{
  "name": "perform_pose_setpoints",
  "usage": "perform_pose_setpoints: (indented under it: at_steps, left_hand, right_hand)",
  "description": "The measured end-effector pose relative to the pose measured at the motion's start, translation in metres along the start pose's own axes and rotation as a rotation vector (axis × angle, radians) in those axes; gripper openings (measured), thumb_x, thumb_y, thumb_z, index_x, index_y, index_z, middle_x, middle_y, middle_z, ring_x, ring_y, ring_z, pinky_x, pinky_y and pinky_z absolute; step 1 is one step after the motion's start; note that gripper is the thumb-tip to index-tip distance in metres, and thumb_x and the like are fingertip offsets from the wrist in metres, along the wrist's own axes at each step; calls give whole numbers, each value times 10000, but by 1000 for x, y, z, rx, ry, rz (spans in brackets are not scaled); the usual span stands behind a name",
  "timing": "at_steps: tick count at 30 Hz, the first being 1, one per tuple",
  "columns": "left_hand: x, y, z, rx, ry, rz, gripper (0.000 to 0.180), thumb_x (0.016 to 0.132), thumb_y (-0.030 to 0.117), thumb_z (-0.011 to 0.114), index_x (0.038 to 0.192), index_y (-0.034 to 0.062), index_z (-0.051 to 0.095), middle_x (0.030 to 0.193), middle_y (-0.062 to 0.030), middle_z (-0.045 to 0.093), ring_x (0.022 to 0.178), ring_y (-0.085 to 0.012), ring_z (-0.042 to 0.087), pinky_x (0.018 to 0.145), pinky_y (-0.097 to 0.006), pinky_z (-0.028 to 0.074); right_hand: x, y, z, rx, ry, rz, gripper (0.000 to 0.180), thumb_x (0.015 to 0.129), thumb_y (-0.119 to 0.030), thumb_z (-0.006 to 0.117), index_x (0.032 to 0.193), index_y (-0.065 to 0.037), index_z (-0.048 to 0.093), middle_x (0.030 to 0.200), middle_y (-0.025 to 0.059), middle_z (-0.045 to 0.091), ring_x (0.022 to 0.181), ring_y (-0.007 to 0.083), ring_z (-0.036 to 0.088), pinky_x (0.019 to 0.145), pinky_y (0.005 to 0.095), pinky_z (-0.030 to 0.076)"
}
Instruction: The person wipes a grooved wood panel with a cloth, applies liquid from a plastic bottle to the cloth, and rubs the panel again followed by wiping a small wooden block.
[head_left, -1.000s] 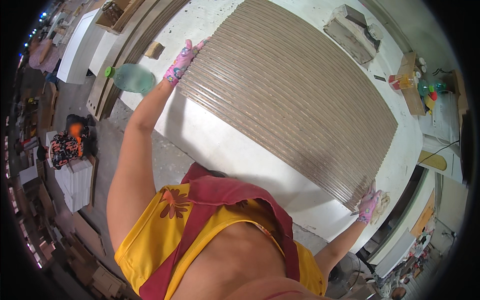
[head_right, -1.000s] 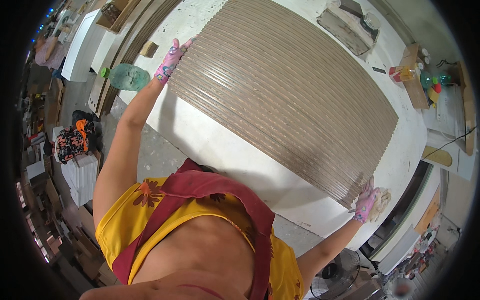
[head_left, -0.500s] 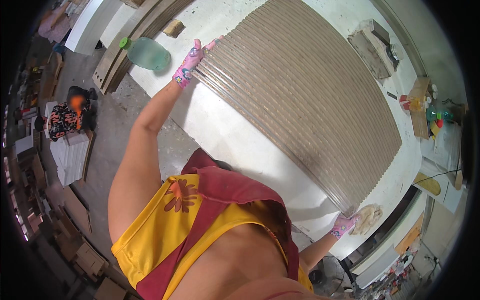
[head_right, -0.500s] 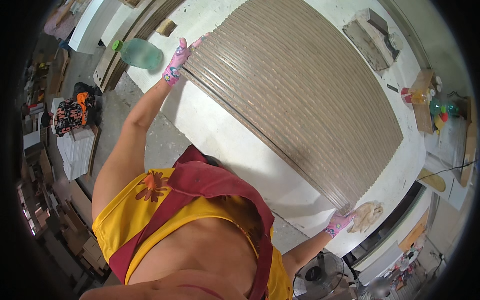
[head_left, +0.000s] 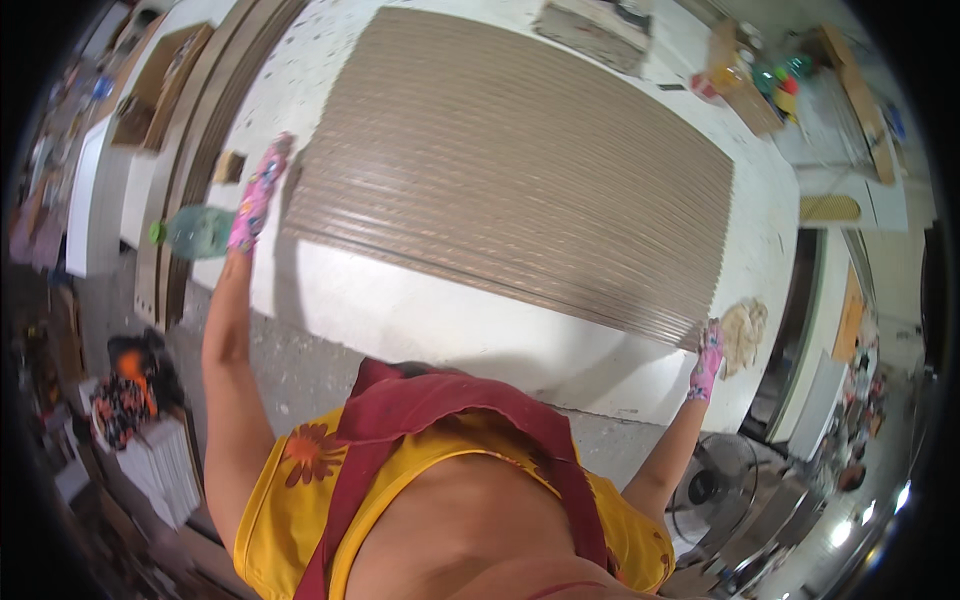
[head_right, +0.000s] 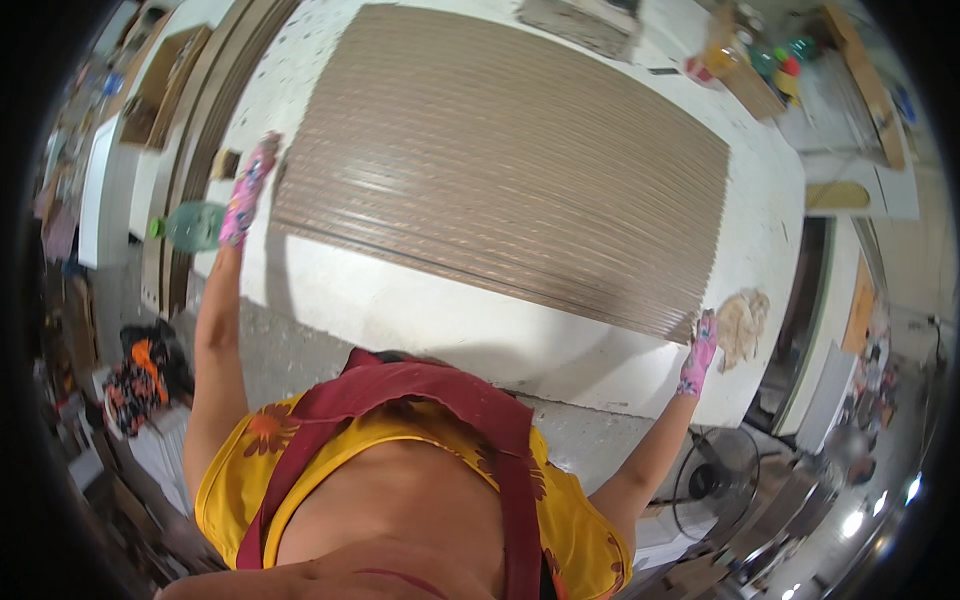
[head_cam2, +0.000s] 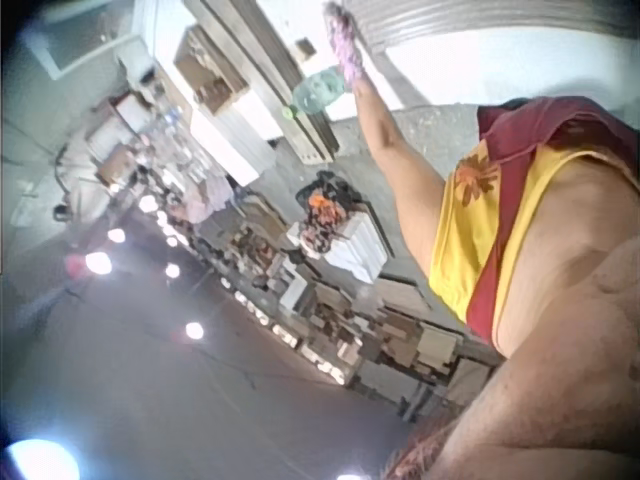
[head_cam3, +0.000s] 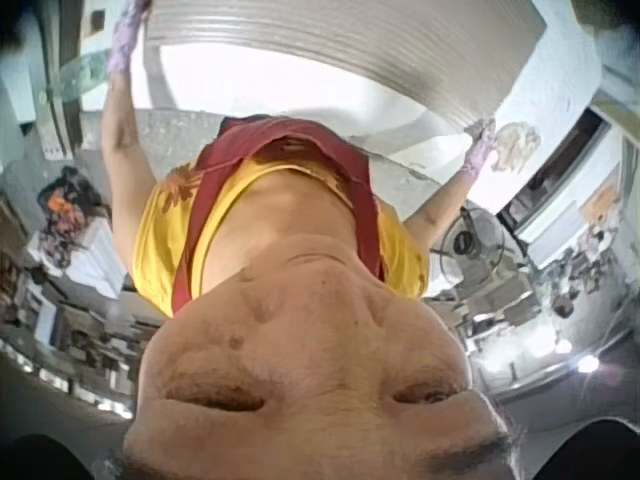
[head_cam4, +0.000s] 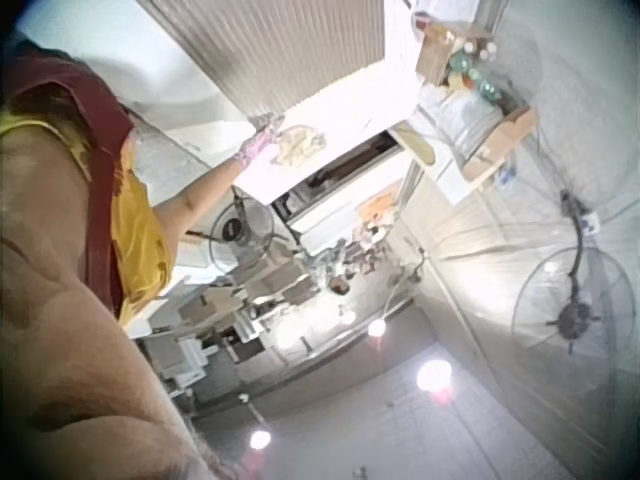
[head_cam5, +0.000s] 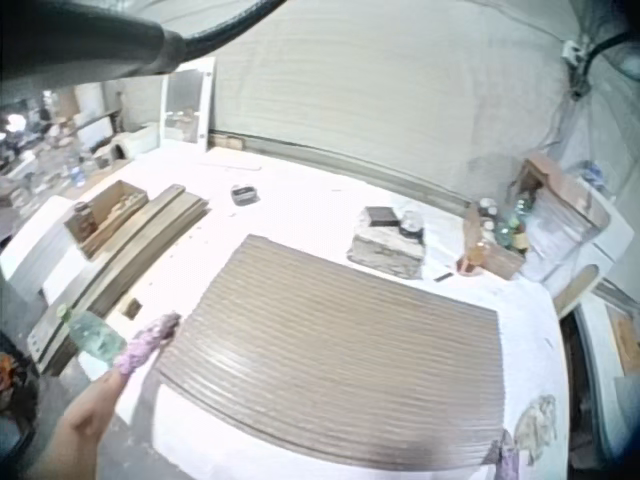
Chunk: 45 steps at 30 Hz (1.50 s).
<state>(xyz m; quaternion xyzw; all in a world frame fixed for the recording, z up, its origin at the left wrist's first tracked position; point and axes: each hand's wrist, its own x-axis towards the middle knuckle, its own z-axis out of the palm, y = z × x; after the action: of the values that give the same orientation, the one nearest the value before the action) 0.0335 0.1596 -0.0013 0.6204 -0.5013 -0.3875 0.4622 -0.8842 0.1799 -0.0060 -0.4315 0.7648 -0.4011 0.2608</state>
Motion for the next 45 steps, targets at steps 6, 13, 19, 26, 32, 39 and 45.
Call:
perform_pose_setpoints:
  at_steps: [6, 13, 19, 26, 32, 39, 45]
  left_hand:
    - [53, 120, 127, 551, -38, 453, 480, 959, 238, 530, 1409, 114, 418, 1498, -133, 326, 1403, -271, 266, 1156, -388, 221]
    - [179, 119, 244, 1158, -37, 532, 693, 939, 526, 428, 1478, 120, 273, 1550, -125, 213, 1423, -368, 187, 1148, -504, 95]
    - [232, 114, 258, 1348, -44, 537, 648, 956, 503, 381, 1478, 138, 267, 1540, -103, 249, 1385, -344, 292, 1114, -557, 144]
    - [265, 97, 263, 1276, 11, 600, 665, 947, 564, 352, 1454, 135, 324, 1521, -119, 292, 1371, -326, 330, 1125, -533, 124]
    - [297, 91, 275, 1292, 48, 597, 676, 940, 574, 361, 1451, 133, 335, 1513, -122, 306, 1363, -308, 344, 1119, -515, 145]
    - [309, 87, 257, 872, 2, 489, 733, 936, 576, 391, 1478, 99, 269, 1536, -189, 210, 1433, -327, 161, 1164, -437, 99]
    - [171, 107, 234, 935, -266, 730, 601, 961, 357, 466, 1478, 110, 284, 1549, -139, 209, 1443, -330, 134, 1167, -431, 110]
  right_hand:
    - [-32, -217, 137, -708, 51, -762, 524, 884, -262, 585, 1351, -54, 471, 1368, 138, 484, 1270, 308, 436, 1052, 426, 348]
    - [4, -295, 338, -816, -175, -913, 685, 913, -575, 408, 1458, -166, 337, 1528, 108, 275, 1418, 313, 208, 1092, 551, 178]
    - [46, -290, 353, -857, -214, -844, 708, 921, -606, 360, 1478, -175, 292, 1540, 109, 255, 1432, 292, 188, 1093, 543, 150]
    - [71, -301, 362, -826, -268, -833, 735, 909, -624, 383, 1481, -173, 282, 1545, 109, 240, 1441, 290, 157, 1121, 516, 116]
    - [101, -305, 374, -842, -279, -793, 724, 910, -659, 332, 1486, -226, 270, 1553, 87, 224, 1445, 275, 145, 1132, 489, 102]
    - [101, -306, 370, -809, -237, -857, 700, 927, -607, 338, 1481, -183, 281, 1547, 105, 235, 1441, 293, 153, 1133, 515, 117]
    - [6, -265, 300, -805, -260, -913, 649, 937, -540, 403, 1470, -181, 308, 1531, 111, 267, 1433, 288, 182, 1123, 532, 129]
